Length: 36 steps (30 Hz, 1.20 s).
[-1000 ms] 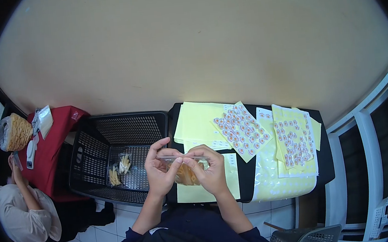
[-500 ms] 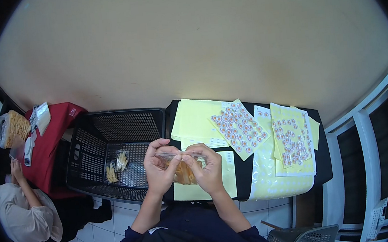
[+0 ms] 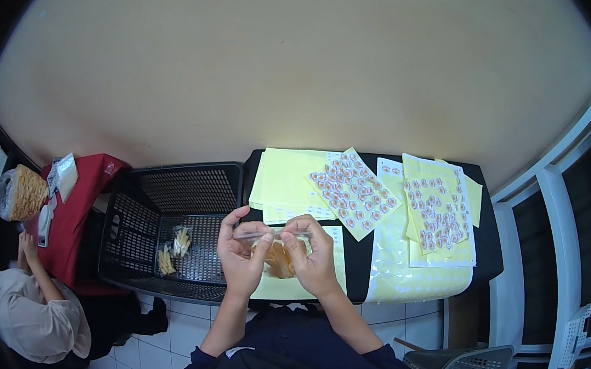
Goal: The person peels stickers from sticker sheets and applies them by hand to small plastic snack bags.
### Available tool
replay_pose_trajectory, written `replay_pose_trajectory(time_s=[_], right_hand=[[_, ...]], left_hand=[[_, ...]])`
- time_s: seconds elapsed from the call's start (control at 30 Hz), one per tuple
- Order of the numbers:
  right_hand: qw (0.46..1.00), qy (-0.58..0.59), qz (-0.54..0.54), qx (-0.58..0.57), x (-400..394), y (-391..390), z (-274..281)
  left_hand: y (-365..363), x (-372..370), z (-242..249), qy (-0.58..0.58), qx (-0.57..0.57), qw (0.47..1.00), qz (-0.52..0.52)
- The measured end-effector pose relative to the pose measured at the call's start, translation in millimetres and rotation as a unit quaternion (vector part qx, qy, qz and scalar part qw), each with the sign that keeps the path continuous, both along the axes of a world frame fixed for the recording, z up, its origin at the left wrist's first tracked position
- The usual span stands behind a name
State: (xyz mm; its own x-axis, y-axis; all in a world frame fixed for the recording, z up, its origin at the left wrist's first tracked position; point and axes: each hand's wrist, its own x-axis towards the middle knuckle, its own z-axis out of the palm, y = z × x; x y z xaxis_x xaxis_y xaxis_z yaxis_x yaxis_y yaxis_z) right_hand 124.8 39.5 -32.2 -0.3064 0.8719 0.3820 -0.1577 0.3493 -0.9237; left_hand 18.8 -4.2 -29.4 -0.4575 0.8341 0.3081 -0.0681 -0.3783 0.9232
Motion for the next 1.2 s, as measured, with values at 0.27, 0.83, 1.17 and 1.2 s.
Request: replay_pose_trajectory(time_s=[0.27,0.83,1.17,1.2], right_hand=[[0.999,0.047,0.017,0.020,0,-3,-1],[0.993,0.115,-0.032,-0.009,-37,-16,-4],[0.981,0.181,-0.050,-0.053,-39,-11,-2],[0.981,0.185,-0.043,-0.052,-37,-10,-1]], left_hand=[[-3,0,-2,0.007,0.012,1.000,0.020],[-10,-34,3,-0.007,0.001,1.000,0.005],[-8,-51,-2,-0.049,0.057,0.996,-0.052],[-7,-51,-4,-0.048,0.057,0.996,-0.052]])
